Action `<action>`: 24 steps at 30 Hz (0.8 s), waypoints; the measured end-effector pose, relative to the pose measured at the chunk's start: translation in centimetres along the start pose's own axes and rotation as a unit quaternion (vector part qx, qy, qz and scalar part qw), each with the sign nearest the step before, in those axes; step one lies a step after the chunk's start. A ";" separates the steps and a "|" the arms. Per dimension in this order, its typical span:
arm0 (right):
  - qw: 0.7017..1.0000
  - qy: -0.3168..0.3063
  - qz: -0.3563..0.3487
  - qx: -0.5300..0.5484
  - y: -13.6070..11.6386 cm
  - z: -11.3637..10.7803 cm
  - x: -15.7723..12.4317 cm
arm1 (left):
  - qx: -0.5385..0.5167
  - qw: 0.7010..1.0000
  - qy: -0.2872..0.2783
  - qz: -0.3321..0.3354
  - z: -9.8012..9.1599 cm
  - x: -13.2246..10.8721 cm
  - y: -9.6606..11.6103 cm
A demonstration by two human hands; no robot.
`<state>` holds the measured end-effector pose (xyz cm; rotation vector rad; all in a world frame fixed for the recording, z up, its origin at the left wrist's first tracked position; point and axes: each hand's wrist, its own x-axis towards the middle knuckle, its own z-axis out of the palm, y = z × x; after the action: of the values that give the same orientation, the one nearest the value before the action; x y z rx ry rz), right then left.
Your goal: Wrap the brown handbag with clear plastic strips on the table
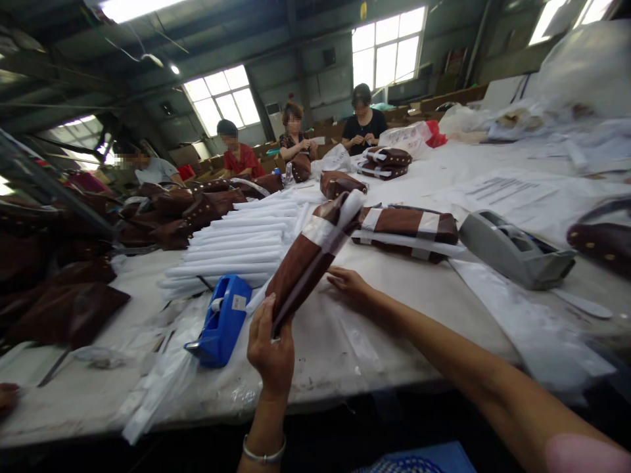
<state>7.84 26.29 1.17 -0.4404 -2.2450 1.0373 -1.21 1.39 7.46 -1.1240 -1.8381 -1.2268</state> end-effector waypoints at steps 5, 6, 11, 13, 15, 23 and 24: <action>0.958 0.261 0.101 0.070 1.6 -6.7 -4.8 | -0.031 0.990 -0.043 0.134 0.9 -2.2 1.6; 0.936 0.319 0.119 0.085 1.9 -9.4 -6.4 | -0.034 0.986 -0.062 0.150 1.1 -3.0 1.9; 0.849 0.502 0.139 0.082 -0.9 -21.2 -12.4 | -0.047 0.968 -0.171 0.176 2.0 -6.8 3.3; 0.877 0.463 0.125 0.032 -4.0 -21.6 -12.2 | -0.049 0.969 -0.181 0.163 2.1 -7.4 3.5; 0.938 0.327 0.115 -0.033 -6.8 -19.1 -10.2 | -0.052 0.971 -0.176 0.155 2.2 -7.5 3.6; 0.940 -0.188 0.084 -0.270 -4.4 -6.0 3.7 | -0.052 0.968 -0.160 0.188 1.7 -6.8 3.7; 0.932 -0.199 0.096 -0.287 -3.6 -5.5 4.8 | -0.048 0.970 -0.154 0.183 1.7 -6.9 3.5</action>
<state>7.76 29.61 8.62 -0.7618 -2.9232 0.5685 4.83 1.63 2.25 -1.7011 -1.6929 -0.9736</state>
